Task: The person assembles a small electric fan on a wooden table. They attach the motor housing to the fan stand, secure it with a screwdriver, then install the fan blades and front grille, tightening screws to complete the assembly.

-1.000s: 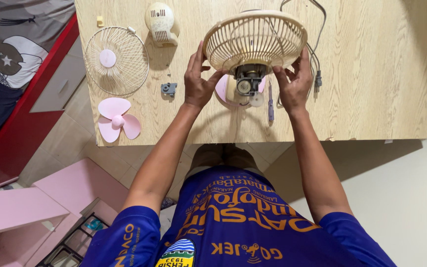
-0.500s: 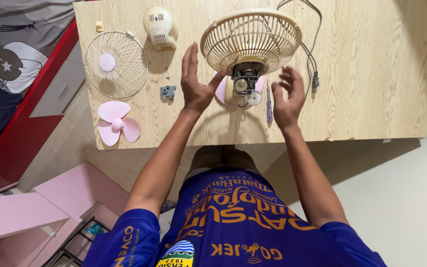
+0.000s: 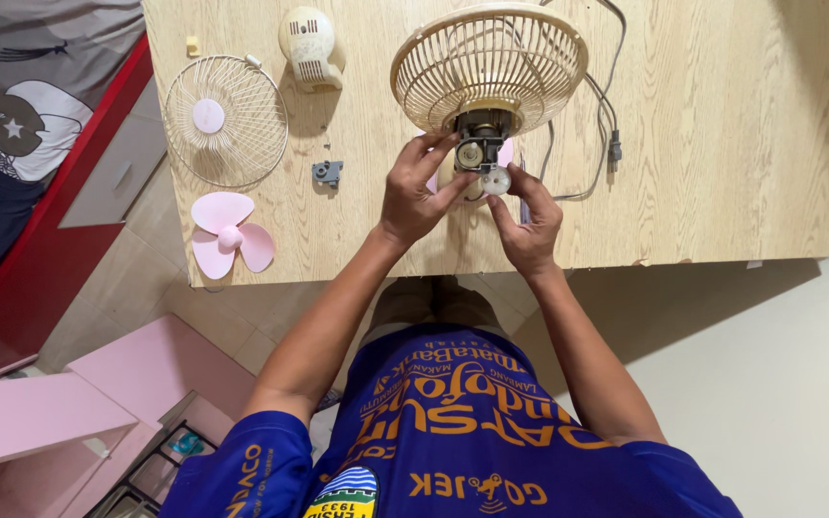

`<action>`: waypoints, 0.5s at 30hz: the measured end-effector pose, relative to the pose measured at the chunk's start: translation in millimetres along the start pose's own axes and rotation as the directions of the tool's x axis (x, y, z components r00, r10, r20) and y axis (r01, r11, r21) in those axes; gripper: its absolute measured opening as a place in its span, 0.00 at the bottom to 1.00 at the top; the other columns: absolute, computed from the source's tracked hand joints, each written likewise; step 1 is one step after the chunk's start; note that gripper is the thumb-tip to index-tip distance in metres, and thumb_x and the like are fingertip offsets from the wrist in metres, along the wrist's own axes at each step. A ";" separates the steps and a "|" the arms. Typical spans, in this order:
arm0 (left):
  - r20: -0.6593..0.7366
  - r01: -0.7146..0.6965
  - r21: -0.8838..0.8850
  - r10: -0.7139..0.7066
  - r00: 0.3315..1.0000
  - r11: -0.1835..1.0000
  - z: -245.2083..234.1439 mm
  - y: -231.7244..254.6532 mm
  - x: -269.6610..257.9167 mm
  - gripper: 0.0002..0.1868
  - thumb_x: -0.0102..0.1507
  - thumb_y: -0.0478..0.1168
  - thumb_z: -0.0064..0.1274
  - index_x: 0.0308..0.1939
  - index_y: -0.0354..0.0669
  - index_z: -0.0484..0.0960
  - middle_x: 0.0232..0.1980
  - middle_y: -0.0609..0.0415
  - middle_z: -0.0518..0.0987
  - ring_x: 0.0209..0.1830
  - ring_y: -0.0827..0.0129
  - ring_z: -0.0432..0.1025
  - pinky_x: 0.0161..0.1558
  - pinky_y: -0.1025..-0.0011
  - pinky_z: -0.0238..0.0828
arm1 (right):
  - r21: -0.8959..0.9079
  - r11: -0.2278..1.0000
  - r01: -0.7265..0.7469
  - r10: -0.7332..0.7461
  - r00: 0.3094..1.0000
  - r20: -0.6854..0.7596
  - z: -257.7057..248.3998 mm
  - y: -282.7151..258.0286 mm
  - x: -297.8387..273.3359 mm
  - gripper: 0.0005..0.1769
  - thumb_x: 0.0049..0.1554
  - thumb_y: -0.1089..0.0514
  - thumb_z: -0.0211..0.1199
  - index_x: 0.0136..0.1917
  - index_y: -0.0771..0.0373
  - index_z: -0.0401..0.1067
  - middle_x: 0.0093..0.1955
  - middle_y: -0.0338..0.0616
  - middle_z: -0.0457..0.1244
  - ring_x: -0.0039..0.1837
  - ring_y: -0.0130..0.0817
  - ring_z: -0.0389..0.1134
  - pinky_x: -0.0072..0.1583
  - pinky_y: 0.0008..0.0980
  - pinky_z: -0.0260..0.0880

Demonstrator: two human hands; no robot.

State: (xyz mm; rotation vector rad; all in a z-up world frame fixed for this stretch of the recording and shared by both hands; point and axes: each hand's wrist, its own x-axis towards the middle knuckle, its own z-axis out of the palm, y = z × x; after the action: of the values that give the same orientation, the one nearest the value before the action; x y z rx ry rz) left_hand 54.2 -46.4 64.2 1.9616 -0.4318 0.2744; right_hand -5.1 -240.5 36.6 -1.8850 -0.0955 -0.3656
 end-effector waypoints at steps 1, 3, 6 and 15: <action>0.003 -0.004 0.001 0.004 1.000 1.000 1.8 -0.2 0.5 0.30 0.60 0.42 0.71 0.63 0.35 0.80 0.59 0.42 0.78 0.58 0.54 0.78 0.58 0.64 0.78 | 0.006 1.000 -0.006 0.006 1.000 -0.001 0.9 1.5 -1.5 0.26 0.59 0.68 0.70 0.69 0.72 0.69 0.61 0.54 0.68 0.60 0.37 0.73 0.64 0.34 0.72; 0.011 -0.012 0.001 0.012 1.000 1.000 5.6 -1.6 1.5 0.32 0.59 0.42 0.71 0.64 0.32 0.78 0.56 0.40 0.79 0.56 0.53 0.78 0.55 0.63 0.77 | 0.018 1.000 -0.018 0.018 1.000 -0.005 2.2 5.2 -3.8 0.26 0.60 0.68 0.69 0.70 0.72 0.69 0.61 0.54 0.69 0.61 0.37 0.73 0.64 0.34 0.72; 0.025 -0.006 -0.032 0.007 1.000 0.999 7.0 -4.4 1.8 0.30 0.60 0.41 0.71 0.62 0.32 0.78 0.56 0.40 0.80 0.55 0.54 0.79 0.55 0.64 0.78 | 0.052 0.998 -0.027 0.027 1.000 0.004 4.1 8.6 -5.6 0.26 0.61 0.68 0.68 0.71 0.73 0.67 0.63 0.57 0.69 0.63 0.37 0.72 0.66 0.34 0.72; 0.066 -0.057 -0.070 0.062 0.996 0.996 6.8 -12.0 8.5 0.27 0.61 0.38 0.69 0.61 0.32 0.78 0.55 0.40 0.81 0.55 0.53 0.79 0.56 0.63 0.79 | -0.043 0.998 -0.050 0.050 0.999 0.003 8.1 -6.6 2.6 0.25 0.61 0.66 0.68 0.69 0.75 0.68 0.59 0.57 0.71 0.60 0.39 0.75 0.62 0.32 0.73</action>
State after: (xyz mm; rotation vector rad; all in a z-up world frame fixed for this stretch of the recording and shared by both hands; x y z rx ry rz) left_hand 67.0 -49.5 54.7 1.8973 -0.5375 0.2282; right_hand -2.6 -231.0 40.9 -1.9273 -0.0435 -0.3325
